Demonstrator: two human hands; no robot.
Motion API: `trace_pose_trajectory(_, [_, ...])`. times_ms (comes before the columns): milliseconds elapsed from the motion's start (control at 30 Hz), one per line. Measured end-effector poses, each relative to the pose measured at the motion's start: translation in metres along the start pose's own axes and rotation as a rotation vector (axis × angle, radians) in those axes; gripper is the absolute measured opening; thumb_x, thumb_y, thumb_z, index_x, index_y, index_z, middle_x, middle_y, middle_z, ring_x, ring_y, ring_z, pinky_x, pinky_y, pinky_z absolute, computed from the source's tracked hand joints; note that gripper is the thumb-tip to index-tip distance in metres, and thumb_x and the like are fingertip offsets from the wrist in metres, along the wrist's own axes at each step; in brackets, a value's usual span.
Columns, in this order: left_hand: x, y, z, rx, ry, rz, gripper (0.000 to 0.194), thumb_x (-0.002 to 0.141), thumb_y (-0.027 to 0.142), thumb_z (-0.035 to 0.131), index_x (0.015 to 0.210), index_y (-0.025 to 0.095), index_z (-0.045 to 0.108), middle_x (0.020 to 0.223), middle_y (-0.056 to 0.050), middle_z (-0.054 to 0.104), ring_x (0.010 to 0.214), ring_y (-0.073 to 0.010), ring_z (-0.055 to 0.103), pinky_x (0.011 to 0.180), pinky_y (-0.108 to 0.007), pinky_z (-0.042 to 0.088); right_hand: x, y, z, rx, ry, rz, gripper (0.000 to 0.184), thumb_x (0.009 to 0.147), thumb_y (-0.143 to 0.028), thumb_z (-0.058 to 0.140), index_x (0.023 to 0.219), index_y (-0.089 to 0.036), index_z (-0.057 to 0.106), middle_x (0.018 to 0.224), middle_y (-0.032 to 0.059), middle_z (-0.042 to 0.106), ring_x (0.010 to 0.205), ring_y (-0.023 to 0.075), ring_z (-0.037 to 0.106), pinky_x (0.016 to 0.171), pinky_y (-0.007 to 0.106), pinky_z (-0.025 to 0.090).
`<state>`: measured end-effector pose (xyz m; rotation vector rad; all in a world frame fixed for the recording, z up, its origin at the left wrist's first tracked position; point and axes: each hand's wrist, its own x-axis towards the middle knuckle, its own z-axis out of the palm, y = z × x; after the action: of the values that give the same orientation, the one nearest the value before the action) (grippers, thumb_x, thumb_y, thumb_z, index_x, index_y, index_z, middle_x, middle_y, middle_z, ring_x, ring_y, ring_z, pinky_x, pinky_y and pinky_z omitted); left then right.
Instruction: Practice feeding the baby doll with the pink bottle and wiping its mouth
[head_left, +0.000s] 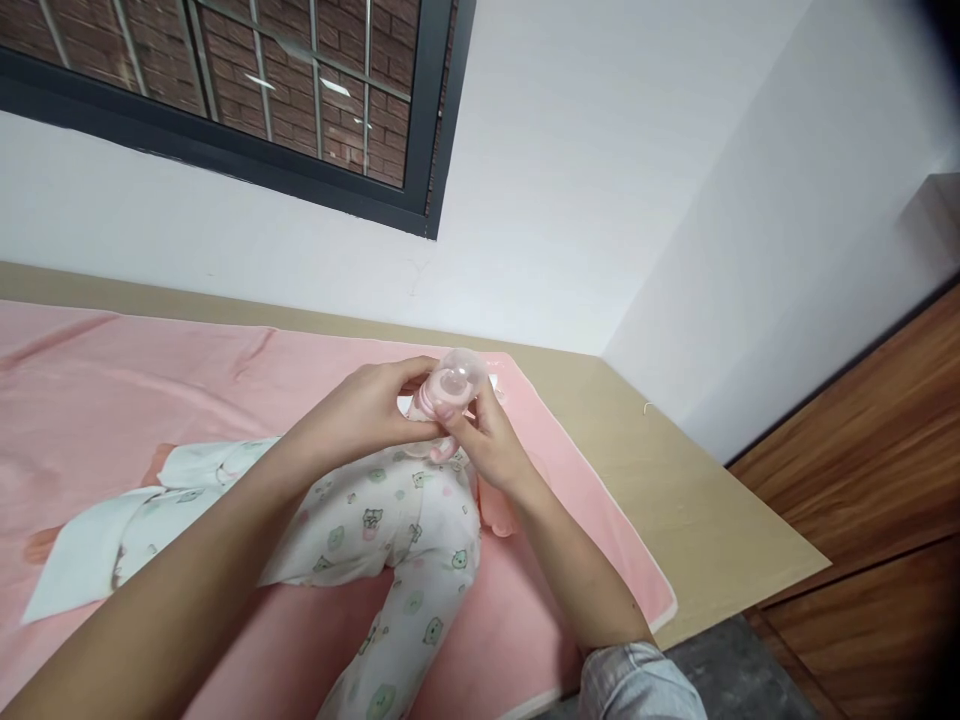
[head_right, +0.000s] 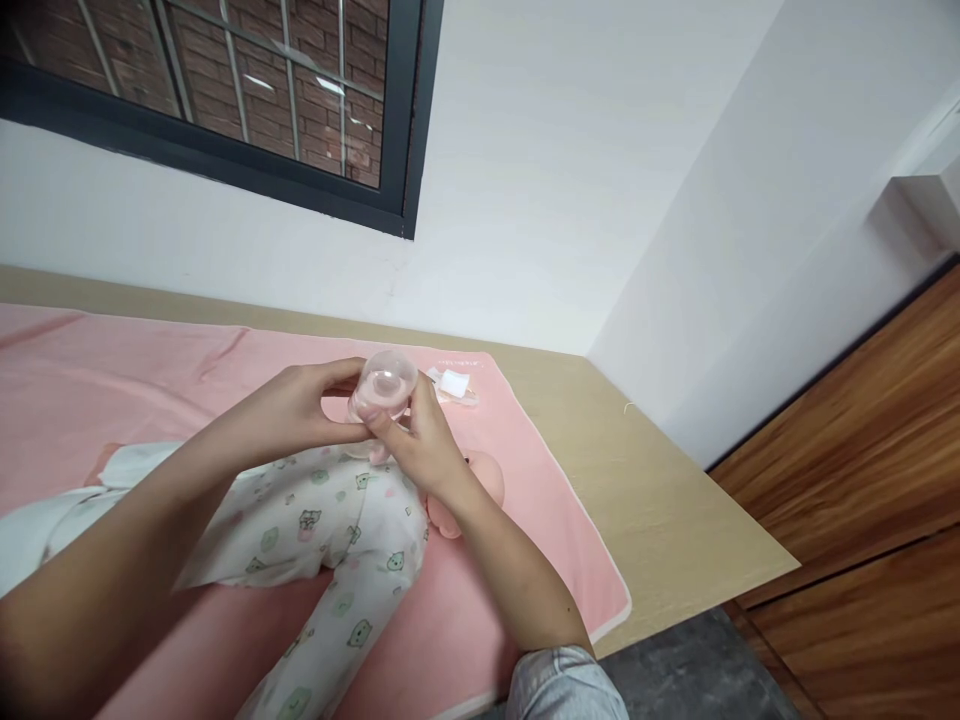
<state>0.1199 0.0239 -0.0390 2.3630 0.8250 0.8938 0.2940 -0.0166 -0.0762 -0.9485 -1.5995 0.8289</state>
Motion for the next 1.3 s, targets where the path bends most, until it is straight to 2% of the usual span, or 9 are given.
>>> trace_pose_trajectory(133, [0.0, 0.003, 0.001, 0.047, 0.012, -0.008, 0.039, 0.074, 0.034, 0.067, 0.112, 0.025, 0.064, 0.113, -0.001, 0.068, 0.103, -0.0261, 0.065, 0.089, -0.034, 0.051, 0.004, 0.005, 0.001, -0.014, 0.037, -0.029, 0.065, 0.08, -0.063, 0.062, 0.131, -0.027, 0.045, 0.128, 0.0077, 0.054, 0.116, 0.0212, 0.056, 0.097, 0.039, 0.053])
trace_pose_trajectory(333, [0.001, -0.003, -0.001, 0.166, 0.082, -0.022, 0.054, 0.075, 0.036, 0.067, 0.128, 0.031, 0.057, 0.124, 0.001, 0.064, 0.105, -0.0272, 0.063, 0.087, -0.036, 0.05, 0.009, 0.0, -0.006, -0.05, 0.151, -0.135, 0.072, 0.081, -0.07, 0.054, 0.137, -0.026, 0.042, 0.135, 0.0081, 0.054, 0.126, 0.0205, 0.053, 0.108, 0.038, 0.045])
trace_pose_trajectory(433, [0.003, -0.013, -0.007, 0.209, 0.115, -0.047, 0.056, 0.076, 0.04, 0.068, 0.129, 0.031, 0.056, 0.125, 0.001, 0.064, 0.109, -0.0282, 0.061, 0.089, -0.036, 0.049, 0.015, 0.0, -0.025, -0.067, 0.251, -0.136, 0.075, 0.083, -0.071, 0.047, 0.141, -0.025, 0.036, 0.144, 0.0105, 0.047, 0.131, 0.0205, 0.05, 0.106, 0.037, 0.045])
trace_pose_trajectory(533, [0.005, -0.025, -0.019, 0.258, 0.129, -0.096, 0.05, 0.077, 0.045, 0.066, 0.123, 0.027, 0.059, 0.119, -0.002, 0.066, 0.106, -0.0302, 0.061, 0.086, -0.038, 0.048, 0.028, 0.015, -0.059, -0.075, 0.365, -0.099, 0.071, 0.085, -0.067, 0.046, 0.139, -0.022, 0.039, 0.146, 0.0116, 0.046, 0.131, 0.0197, 0.05, 0.106, 0.036, 0.044])
trace_pose_trajectory(667, [0.005, -0.041, -0.042, 0.353, 0.108, -0.191, 0.049, 0.079, 0.041, 0.063, 0.125, 0.024, 0.054, 0.118, -0.005, 0.064, 0.104, -0.0314, 0.059, 0.085, -0.039, 0.045, 0.042, 0.069, -0.111, -0.21, 0.506, 0.024, 0.06, 0.083, -0.057, 0.053, 0.127, -0.017, 0.049, 0.133, 0.0114, 0.057, 0.122, 0.0197, 0.055, 0.103, 0.034, 0.044])
trace_pose_trajectory(767, [0.004, -0.058, -0.058, 0.386, 0.107, -0.311, 0.053, 0.079, 0.041, 0.062, 0.127, 0.023, 0.049, 0.121, -0.007, 0.061, 0.105, -0.0316, 0.057, 0.083, -0.039, 0.044, 0.039, 0.123, -0.139, -0.478, 0.608, 0.238, 0.057, 0.082, -0.053, 0.055, 0.121, -0.013, 0.052, 0.124, 0.0135, 0.061, 0.113, 0.0217, 0.057, 0.099, 0.034, 0.045])
trace_pose_trajectory(900, [0.002, -0.085, -0.072, 0.439, 0.118, -0.424, 0.057, 0.077, 0.039, 0.063, 0.128, 0.021, 0.046, 0.115, -0.009, 0.061, 0.099, -0.0307, 0.058, 0.076, -0.035, 0.043, 0.023, 0.175, -0.153, -0.826, 0.504, 0.568, 0.058, 0.083, -0.049, 0.059, 0.128, -0.013, 0.053, 0.128, 0.0162, 0.059, 0.118, 0.0247, 0.055, 0.105, 0.036, 0.039])
trace_pose_trajectory(1067, [0.0, -0.118, -0.077, 0.446, 0.082, -0.498, 0.059, 0.075, 0.045, 0.063, 0.123, 0.014, 0.047, 0.107, -0.009, 0.061, 0.091, -0.0269, 0.058, 0.072, -0.031, 0.044, 0.011, 0.19, -0.153, -1.015, 0.347, 0.729, 0.063, 0.083, -0.056, 0.057, 0.134, -0.018, 0.052, 0.138, 0.0166, 0.053, 0.131, 0.031, 0.046, 0.111, 0.044, 0.031])
trace_pose_trajectory(1300, [-0.008, -0.145, -0.072, 0.46, 0.034, -0.437, 0.056, 0.073, 0.047, 0.062, 0.117, 0.015, 0.051, 0.103, -0.005, 0.063, 0.09, -0.0234, 0.058, 0.071, -0.029, 0.042, 0.012, 0.192, -0.153, -0.932, 0.452, 0.727, 0.092, 0.075, -0.042, 0.067, 0.15, -0.011, 0.024, 0.147, 0.0186, 0.044, 0.137, 0.0322, 0.042, 0.115, 0.041, 0.028])
